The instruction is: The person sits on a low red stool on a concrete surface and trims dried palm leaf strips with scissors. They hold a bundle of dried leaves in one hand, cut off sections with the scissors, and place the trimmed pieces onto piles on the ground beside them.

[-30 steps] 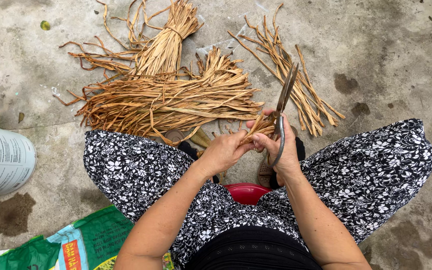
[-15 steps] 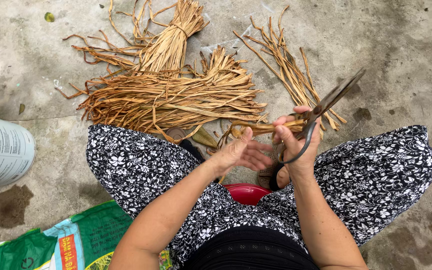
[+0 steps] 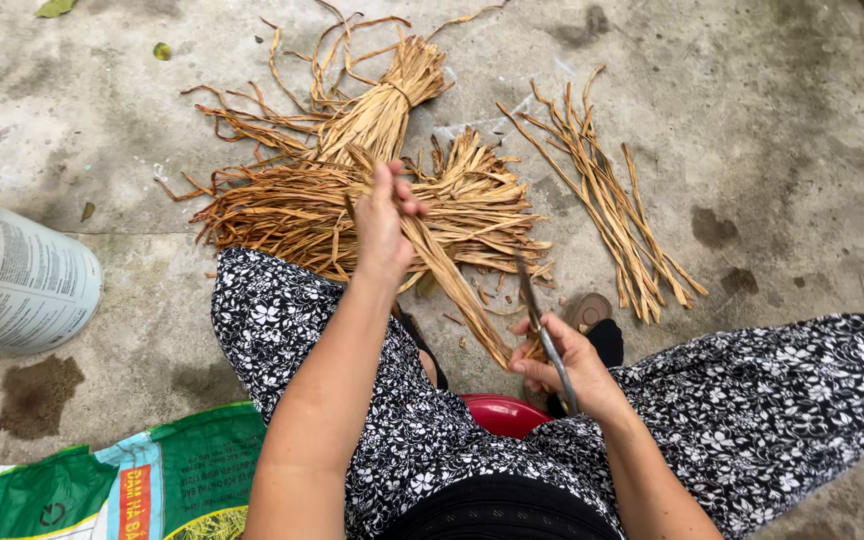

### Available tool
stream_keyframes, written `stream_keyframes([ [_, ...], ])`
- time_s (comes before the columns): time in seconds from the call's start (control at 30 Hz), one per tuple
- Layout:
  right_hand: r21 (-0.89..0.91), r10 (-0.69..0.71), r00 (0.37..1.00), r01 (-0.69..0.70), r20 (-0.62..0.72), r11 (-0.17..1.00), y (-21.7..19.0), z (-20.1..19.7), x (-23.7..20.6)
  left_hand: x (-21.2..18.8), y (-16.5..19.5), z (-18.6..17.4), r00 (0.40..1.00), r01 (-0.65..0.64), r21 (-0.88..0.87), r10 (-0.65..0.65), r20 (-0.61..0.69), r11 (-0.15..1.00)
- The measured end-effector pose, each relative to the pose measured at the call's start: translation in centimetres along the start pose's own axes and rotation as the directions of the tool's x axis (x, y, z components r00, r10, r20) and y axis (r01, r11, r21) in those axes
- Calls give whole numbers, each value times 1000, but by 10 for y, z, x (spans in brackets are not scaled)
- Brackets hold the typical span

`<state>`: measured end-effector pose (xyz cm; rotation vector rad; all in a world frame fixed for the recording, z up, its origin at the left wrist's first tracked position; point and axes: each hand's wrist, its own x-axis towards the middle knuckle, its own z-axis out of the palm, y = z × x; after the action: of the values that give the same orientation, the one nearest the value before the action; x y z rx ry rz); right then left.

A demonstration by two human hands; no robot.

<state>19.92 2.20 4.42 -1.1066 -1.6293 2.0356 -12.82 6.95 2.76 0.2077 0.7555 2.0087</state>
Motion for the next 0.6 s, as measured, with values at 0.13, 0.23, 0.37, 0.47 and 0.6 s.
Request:
stream_keyframes([
  [0.13,-32,78,996,-77,52,997,23,-5,11,32,28,-16,994,-111,72,111,1,991],
  [0.23,-128,107,988,-92,111,987,42,-12,17,42,38,-20,979,-198,192,203,-4,961],
  [0.37,-340,136,984,-89,116,936,55,-15,26,39,50,-12,970,-243,220,233,67,945],
  [0.47,-514,348,937,-290,18,807,53,-11,29,23,54,1,971,-230,286,200,130,930],
  [0.6,-532,448,894,-392,-26,751,48,-6,28,-7,65,21,967,-193,407,103,231,893],
])
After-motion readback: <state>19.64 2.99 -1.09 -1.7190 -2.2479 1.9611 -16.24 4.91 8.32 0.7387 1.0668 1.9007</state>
